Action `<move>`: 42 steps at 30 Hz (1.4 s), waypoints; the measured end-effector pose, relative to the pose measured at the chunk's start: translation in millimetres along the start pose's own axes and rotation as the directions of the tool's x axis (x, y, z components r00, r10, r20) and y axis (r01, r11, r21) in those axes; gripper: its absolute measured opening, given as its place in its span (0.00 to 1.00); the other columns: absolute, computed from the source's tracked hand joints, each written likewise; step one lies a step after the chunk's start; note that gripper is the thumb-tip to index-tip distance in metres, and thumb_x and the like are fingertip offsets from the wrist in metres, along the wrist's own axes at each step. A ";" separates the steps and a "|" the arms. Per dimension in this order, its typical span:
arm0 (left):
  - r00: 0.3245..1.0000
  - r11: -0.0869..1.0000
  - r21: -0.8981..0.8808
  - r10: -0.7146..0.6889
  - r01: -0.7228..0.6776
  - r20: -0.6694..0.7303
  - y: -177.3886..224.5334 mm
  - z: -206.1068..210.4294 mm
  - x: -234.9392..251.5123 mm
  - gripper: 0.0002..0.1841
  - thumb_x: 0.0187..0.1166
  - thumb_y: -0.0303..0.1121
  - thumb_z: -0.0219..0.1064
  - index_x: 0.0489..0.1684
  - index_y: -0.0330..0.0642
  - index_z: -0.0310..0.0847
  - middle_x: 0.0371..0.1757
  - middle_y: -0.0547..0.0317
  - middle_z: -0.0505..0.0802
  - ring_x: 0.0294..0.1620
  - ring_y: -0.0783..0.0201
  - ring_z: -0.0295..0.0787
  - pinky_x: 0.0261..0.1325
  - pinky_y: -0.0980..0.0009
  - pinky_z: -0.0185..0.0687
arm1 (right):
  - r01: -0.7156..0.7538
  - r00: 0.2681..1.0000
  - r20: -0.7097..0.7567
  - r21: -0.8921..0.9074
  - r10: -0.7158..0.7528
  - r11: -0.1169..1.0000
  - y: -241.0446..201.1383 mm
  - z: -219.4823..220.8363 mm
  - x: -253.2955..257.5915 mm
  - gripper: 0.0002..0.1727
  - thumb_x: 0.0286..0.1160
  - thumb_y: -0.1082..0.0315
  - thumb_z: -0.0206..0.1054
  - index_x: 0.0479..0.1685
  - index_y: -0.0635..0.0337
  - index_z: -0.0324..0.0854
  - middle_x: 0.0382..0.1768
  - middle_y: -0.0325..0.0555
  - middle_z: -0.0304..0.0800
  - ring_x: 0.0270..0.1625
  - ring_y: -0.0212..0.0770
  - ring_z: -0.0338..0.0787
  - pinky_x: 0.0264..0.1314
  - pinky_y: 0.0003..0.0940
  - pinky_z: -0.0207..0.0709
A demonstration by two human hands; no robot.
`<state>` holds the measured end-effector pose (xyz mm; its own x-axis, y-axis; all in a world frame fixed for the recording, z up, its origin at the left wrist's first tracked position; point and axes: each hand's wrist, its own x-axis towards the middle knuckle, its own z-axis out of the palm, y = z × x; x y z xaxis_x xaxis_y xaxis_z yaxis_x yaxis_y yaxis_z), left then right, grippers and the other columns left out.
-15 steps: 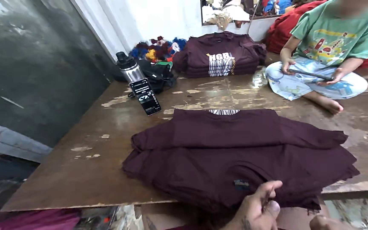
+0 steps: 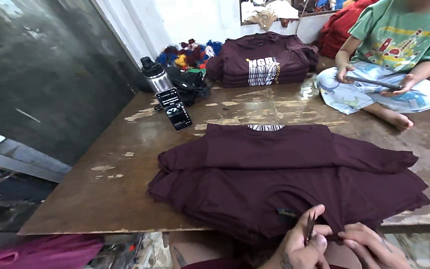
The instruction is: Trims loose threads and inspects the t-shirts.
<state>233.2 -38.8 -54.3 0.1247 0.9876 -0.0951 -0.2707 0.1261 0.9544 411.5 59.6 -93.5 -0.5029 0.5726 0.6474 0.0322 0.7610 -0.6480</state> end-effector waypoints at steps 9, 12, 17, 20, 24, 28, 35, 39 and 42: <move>0.966 0.718 0.657 0.251 -0.229 0.062 21.5 -19.7 -0.4 0.22 0.90 0.31 0.56 0.80 0.35 0.73 0.51 0.51 0.96 0.34 0.66 0.93 0.39 0.65 0.90 | -0.022 0.995 0.101 0.117 0.010 0.993 -3.5 -14.8 -4.1 0.11 0.86 0.57 0.65 0.40 0.52 0.85 0.40 0.31 0.93 0.53 0.21 0.91 0.63 0.18 0.83; 0.918 0.218 0.948 0.370 -0.231 0.138 50.3 -26.2 10.8 0.29 0.74 0.40 0.68 0.76 0.41 0.79 0.43 0.50 0.93 0.29 0.54 0.92 0.24 0.54 0.86 | 0.038 0.994 0.102 0.058 -0.044 0.998 -4.7 -16.9 -12.8 0.10 0.86 0.59 0.64 0.40 0.53 0.83 0.43 0.35 0.92 0.56 0.27 0.91 0.64 0.22 0.84; 0.848 -0.117 0.914 0.343 -0.389 0.405 71.6 -26.5 25.8 0.15 0.74 0.36 0.62 0.51 0.47 0.92 0.31 0.53 0.88 0.27 0.52 0.88 0.22 0.58 0.78 | 0.108 0.989 0.111 -0.128 -0.094 0.986 -11.0 -20.8 -15.4 0.10 0.85 0.60 0.65 0.38 0.55 0.83 0.40 0.39 0.90 0.54 0.29 0.90 0.63 0.21 0.82; 0.818 -0.192 0.867 0.289 -0.460 0.497 73.1 -16.9 29.9 0.14 0.68 0.33 0.66 0.48 0.48 0.93 0.30 0.54 0.89 0.27 0.52 0.88 0.22 0.59 0.76 | 0.127 0.989 0.101 -0.188 -0.109 0.974 -17.9 -20.0 -12.2 0.11 0.86 0.61 0.63 0.37 0.55 0.82 0.38 0.41 0.88 0.50 0.30 0.90 0.59 0.21 0.83; 0.839 -0.242 0.869 0.247 -0.432 0.485 69.3 -8.8 30.3 0.15 0.60 0.29 0.72 0.45 0.48 0.95 0.28 0.54 0.89 0.24 0.53 0.88 0.19 0.60 0.77 | 0.173 0.983 0.090 -0.168 -0.159 0.971 -21.6 -12.5 -11.9 0.11 0.87 0.61 0.62 0.37 0.55 0.81 0.38 0.40 0.88 0.51 0.30 0.90 0.62 0.22 0.83; 0.867 -0.081 0.936 0.355 -0.344 0.349 65.6 -22.8 27.1 0.15 0.71 0.33 0.65 0.51 0.45 0.93 0.31 0.52 0.89 0.25 0.53 0.89 0.20 0.59 0.80 | 0.188 0.976 0.125 -0.063 -0.179 0.980 -31.9 -15.7 -10.6 0.20 0.89 0.54 0.60 0.28 0.55 0.80 0.24 0.40 0.84 0.36 0.32 0.88 0.49 0.23 0.83; 0.922 0.286 0.942 0.382 -0.175 0.055 25.0 -14.4 17.7 0.10 0.70 0.38 0.75 0.40 0.42 0.94 0.38 0.55 0.96 0.36 0.59 0.95 0.36 0.55 0.91 | 0.180 0.913 0.399 -0.217 -0.081 0.960 6.5 -24.5 75.3 0.23 0.77 0.74 0.57 0.68 0.51 0.86 0.57 0.61 0.90 0.55 0.58 0.92 0.55 0.54 0.86; 0.886 0.398 0.852 0.440 -0.340 0.148 2.3 -23.1 23.4 0.07 0.71 0.34 0.76 0.33 0.39 0.90 0.38 0.53 0.91 0.37 0.61 0.91 0.39 0.64 0.89 | 0.286 0.813 0.577 -0.277 -0.079 0.917 16.6 -28.0 69.1 0.06 0.63 0.71 0.73 0.37 0.52 0.90 0.57 0.59 0.90 0.52 0.55 0.95 0.46 0.50 0.92; 0.976 0.588 0.791 0.215 -0.168 0.048 15.4 -24.1 20.5 0.16 0.85 0.39 0.64 0.44 0.30 0.85 0.31 0.46 0.91 0.33 0.54 0.91 0.40 0.55 0.85 | 0.448 0.868 0.416 -0.426 -0.269 0.786 21.7 -30.2 64.3 0.11 0.72 0.66 0.61 0.26 0.59 0.86 0.34 0.56 0.93 0.29 0.48 0.94 0.25 0.39 0.84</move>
<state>208.6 -14.3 -48.4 0.1095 0.9860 0.1256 0.5746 -0.1659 0.8015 406.0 122.2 -53.8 -0.8051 0.1654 0.5696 0.1682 0.9846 -0.0482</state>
